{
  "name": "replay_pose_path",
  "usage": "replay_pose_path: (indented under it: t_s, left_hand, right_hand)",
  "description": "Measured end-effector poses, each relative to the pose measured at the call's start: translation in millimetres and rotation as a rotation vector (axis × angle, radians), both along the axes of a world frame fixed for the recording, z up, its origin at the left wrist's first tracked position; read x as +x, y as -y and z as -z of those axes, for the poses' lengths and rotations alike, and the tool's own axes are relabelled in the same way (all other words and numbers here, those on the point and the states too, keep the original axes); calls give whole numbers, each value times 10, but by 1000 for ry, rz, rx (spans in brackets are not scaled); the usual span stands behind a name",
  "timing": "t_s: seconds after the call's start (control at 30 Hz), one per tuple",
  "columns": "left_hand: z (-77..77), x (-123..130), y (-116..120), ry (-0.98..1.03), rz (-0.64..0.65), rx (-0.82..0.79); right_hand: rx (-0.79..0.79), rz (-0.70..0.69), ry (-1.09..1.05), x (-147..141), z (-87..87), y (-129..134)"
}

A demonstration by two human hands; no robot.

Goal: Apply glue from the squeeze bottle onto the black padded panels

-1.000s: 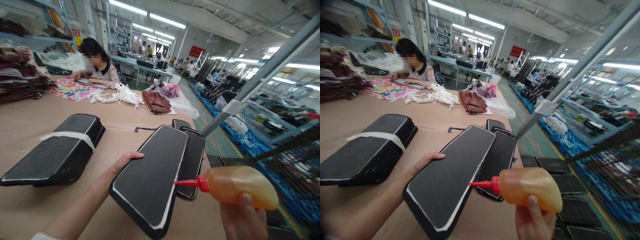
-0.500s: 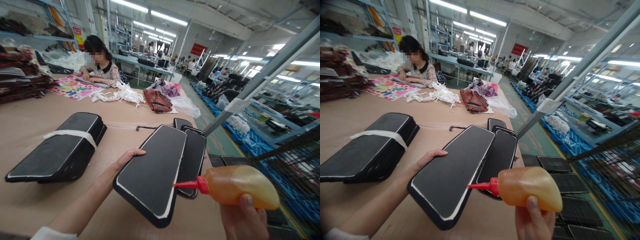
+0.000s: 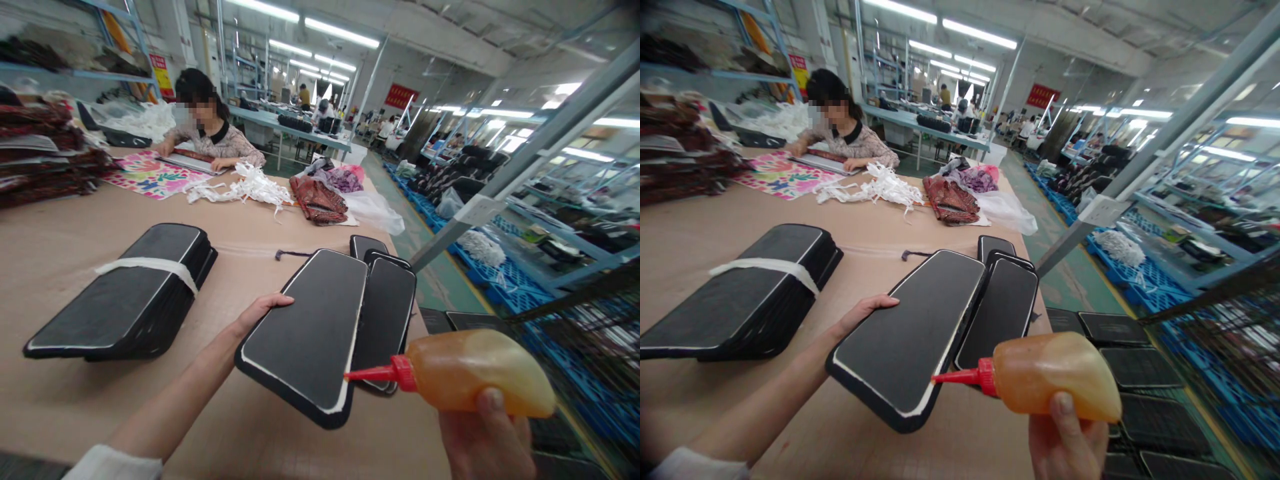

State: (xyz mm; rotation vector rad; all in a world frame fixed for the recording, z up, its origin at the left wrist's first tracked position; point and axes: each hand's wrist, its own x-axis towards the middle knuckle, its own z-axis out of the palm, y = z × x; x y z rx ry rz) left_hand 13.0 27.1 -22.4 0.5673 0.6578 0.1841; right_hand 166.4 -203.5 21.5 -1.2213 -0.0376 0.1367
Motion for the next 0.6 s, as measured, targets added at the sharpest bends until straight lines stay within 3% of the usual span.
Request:
replay_pose_path:
  t_s: [0.3, 0.6]
  left_hand:
    - [54, -22, -47, -23, 5, 10]
    - [79, -15, -84, -10, -101, 42]
  right_hand:
    - [-36, -7, -19, 12, 10, -21]
    - [-24, -58, 21, 7, 28, -56]
